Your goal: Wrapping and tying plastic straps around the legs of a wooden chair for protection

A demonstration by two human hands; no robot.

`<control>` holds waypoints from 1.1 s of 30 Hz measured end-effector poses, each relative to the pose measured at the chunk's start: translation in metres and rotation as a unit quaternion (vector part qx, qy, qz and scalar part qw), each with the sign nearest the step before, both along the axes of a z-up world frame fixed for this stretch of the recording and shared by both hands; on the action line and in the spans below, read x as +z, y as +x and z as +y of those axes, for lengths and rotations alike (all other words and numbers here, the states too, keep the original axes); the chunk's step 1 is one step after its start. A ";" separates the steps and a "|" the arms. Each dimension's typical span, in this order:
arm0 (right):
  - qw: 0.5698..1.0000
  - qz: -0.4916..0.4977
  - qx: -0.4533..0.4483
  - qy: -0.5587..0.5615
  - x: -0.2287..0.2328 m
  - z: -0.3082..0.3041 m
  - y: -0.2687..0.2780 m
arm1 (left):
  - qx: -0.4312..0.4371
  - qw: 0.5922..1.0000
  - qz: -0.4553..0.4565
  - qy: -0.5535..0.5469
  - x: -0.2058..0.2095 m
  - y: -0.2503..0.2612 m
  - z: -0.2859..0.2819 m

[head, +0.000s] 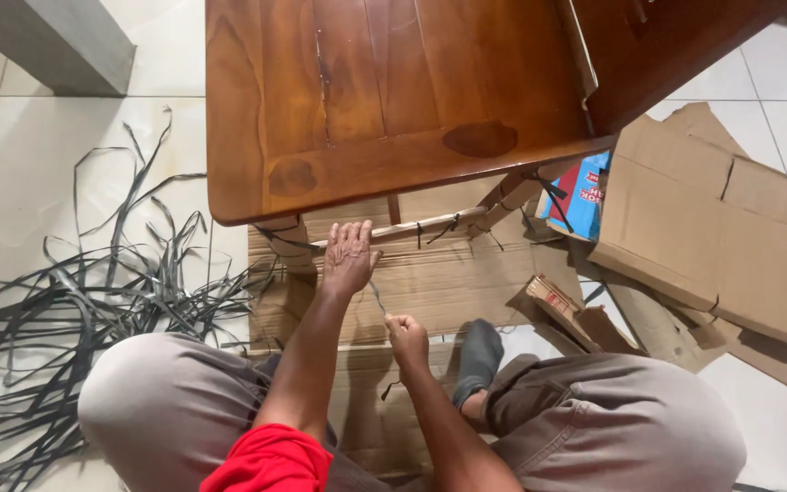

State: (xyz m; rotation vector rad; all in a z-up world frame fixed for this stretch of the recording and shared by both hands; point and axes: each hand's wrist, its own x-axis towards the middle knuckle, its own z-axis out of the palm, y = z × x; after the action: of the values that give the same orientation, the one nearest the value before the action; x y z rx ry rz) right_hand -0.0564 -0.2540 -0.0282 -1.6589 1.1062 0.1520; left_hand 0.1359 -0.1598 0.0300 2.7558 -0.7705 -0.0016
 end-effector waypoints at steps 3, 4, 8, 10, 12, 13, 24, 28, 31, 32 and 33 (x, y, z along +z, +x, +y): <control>1.000 -0.011 0.019 -0.004 -0.011 -0.004 0.004 | -0.005 1.000 -0.019 -0.001 -0.010 0.009 -0.003; 1.000 -0.014 0.004 0.008 -0.024 -0.011 0.006 | -0.002 1.000 -0.018 0.013 -0.008 0.010 -0.004; 0.994 -0.032 -0.070 0.076 -0.031 -0.019 0.030 | -0.033 0.999 -0.027 0.029 -0.006 0.017 0.001; 0.993 -0.032 -0.078 0.083 0.001 -0.020 0.054 | -0.041 0.999 0.017 0.026 -0.013 0.027 0.002; 0.992 -0.034 -0.086 0.088 0.013 -0.025 0.082 | -0.049 0.997 0.059 0.022 -0.003 0.034 0.003; 0.995 -0.031 -0.063 0.064 0.009 -0.030 0.098 | -0.046 0.996 0.073 0.027 0.009 0.035 0.003; 0.946 -0.118 -0.112 0.281 0.066 -0.016 0.139 | -0.010 0.988 0.143 -0.059 0.021 0.014 0.003; 0.892 -0.166 -0.170 0.384 0.075 -0.004 0.141 | 0.062 0.992 0.059 -0.088 -0.014 0.016 0.000; 0.880 -0.174 -0.182 0.404 0.077 0.004 0.143 | 0.084 0.988 0.025 -0.130 -0.055 0.017 0.001; 0.885 -0.178 -0.172 0.394 0.080 0.004 0.147 | 0.089 0.983 0.006 -0.159 -0.067 0.021 0.000; 0.885 -0.181 -0.169 0.394 0.071 0.001 0.153 | 0.090 0.983 0.002 -0.160 -0.077 0.024 -0.006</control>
State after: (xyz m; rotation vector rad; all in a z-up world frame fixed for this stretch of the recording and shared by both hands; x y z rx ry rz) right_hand 0.0969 -0.2531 0.0426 -0.7116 0.8583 0.0478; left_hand 0.1599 -0.1658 -0.0470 2.5036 -0.4708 0.1406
